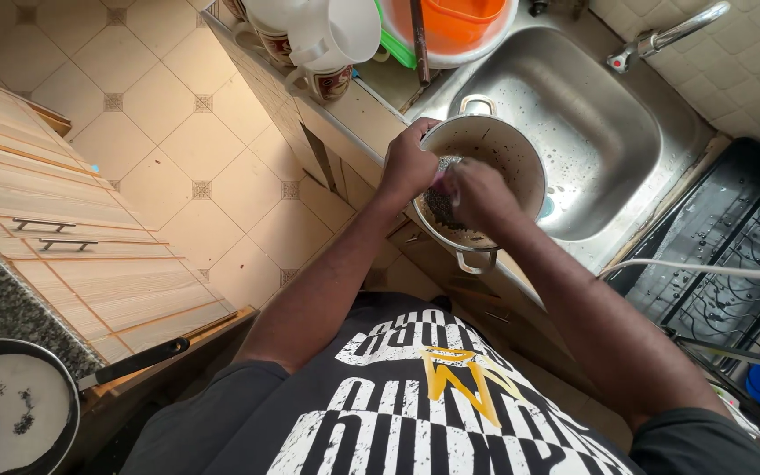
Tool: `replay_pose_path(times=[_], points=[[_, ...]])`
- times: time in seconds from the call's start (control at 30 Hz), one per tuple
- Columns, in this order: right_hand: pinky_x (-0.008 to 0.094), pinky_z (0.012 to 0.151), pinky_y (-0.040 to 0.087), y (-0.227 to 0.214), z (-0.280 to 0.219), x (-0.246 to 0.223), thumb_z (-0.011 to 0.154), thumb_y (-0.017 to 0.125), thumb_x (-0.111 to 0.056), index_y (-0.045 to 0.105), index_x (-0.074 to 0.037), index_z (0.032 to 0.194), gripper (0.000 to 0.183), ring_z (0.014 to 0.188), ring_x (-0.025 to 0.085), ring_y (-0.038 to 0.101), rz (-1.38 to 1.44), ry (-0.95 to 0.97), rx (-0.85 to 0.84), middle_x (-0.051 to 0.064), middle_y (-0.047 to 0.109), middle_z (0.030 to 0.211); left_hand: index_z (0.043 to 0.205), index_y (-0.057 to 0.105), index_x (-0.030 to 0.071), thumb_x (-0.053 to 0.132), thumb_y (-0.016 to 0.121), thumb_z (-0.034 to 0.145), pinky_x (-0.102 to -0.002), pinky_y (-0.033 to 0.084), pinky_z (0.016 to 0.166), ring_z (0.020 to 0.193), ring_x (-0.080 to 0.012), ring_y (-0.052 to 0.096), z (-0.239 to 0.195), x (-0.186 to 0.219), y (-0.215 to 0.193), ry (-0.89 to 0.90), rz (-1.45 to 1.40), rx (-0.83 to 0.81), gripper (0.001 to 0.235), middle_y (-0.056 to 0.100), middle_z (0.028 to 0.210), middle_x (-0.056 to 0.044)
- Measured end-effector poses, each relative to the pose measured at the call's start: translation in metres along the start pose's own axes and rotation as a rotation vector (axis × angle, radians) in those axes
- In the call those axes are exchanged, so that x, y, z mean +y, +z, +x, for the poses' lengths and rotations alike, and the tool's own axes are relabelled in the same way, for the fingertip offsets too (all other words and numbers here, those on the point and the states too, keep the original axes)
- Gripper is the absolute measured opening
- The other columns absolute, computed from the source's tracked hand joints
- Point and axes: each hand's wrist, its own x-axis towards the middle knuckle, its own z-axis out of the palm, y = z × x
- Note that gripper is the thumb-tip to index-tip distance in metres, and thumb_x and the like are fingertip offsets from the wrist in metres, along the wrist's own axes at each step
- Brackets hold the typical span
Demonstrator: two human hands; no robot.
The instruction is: Washing a metal pot in a kitchen sink using a sponge and soap
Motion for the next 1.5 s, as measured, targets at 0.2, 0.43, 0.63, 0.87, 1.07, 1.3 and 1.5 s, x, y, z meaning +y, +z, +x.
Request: replay_pose_path(times=[0.2,0.43,0.63,0.87,1.07,1.3,1.5], points=[[0.05,0.076,0.055,-0.017,-0.029,-0.009,0.088,0.063,-0.003,0.07,0.001,0.101,0.016,0.088,0.04,0.071,0.25,-0.065,-0.226,0.022,0.069,0.09,0.124,0.069,0.013,-0.002,0.052,0.078,-0.05,0.051,0.1,0.108,-0.0418,0.071,0.001,-0.003,-0.001,-0.05,0.001,0.003,0.051,0.075,0.109,-0.018],[0.049,0.103,0.047,-0.076,-0.073,-0.056,0.091,0.059,-0.001,0.058,0.003,0.122,0.032,0.108,0.039,0.062,0.937,0.152,-0.196,0.028,0.065,0.111,0.125,0.069,0.013,-0.001,0.051,0.078,-0.047,0.051,0.099,0.108,-0.0382,0.071,0.012,-0.015,0.004,-0.09,0.006,-0.002,0.052,0.076,0.109,-0.016],[0.054,0.091,0.054,-0.014,-0.033,0.044,0.092,0.066,-0.018,0.074,-0.009,0.113,0.024,0.103,0.042,0.07,0.111,0.205,0.124,0.018,0.072,0.104,0.127,0.067,0.011,0.001,0.052,0.08,-0.049,0.051,0.101,0.112,-0.04,0.069,-0.002,0.002,-0.001,-0.091,0.015,-0.002,0.05,0.074,0.114,-0.019],[0.045,0.093,0.056,-0.043,-0.042,-0.016,0.097,0.068,-0.01,0.075,-0.006,0.108,0.013,0.098,0.036,0.073,0.281,0.187,-0.041,0.018,0.074,0.105,0.127,0.066,0.01,0.001,0.053,0.081,-0.051,0.051,0.101,0.111,-0.0414,0.069,0.004,-0.005,0.003,-0.061,0.018,0.001,0.049,0.074,0.113,-0.019],[0.043,0.079,0.059,-0.005,-0.023,-0.02,0.091,0.076,-0.011,0.074,-0.003,0.098,0.011,0.086,0.035,0.074,0.241,0.077,-0.114,0.017,0.074,0.094,0.127,0.068,0.013,0.001,0.054,0.083,-0.051,0.05,0.102,0.112,-0.0426,0.069,0.002,0.0,0.0,-0.061,0.035,-0.02,0.048,0.073,0.113,-0.019],[0.054,0.078,0.06,0.016,0.022,0.057,0.084,0.072,-0.031,0.08,-0.018,0.089,0.017,0.087,0.045,0.073,-0.012,0.27,0.042,0.02,0.075,0.086,0.128,0.071,0.016,0.004,0.049,0.082,-0.049,0.051,0.102,0.112,-0.0414,0.07,0.006,0.003,0.0,-0.076,0.103,-0.039,0.052,0.075,0.111,-0.017],[0.057,0.078,0.059,0.03,0.051,0.026,0.086,0.07,-0.033,0.078,-0.019,0.104,0.024,0.093,0.043,0.071,0.153,0.109,0.155,0.016,0.075,0.091,0.126,0.071,0.015,0.004,0.05,0.08,-0.051,0.051,0.098,0.108,-0.0419,0.071,0.013,-0.011,0.006,-0.068,0.117,-0.041,0.052,0.076,0.107,-0.018]])
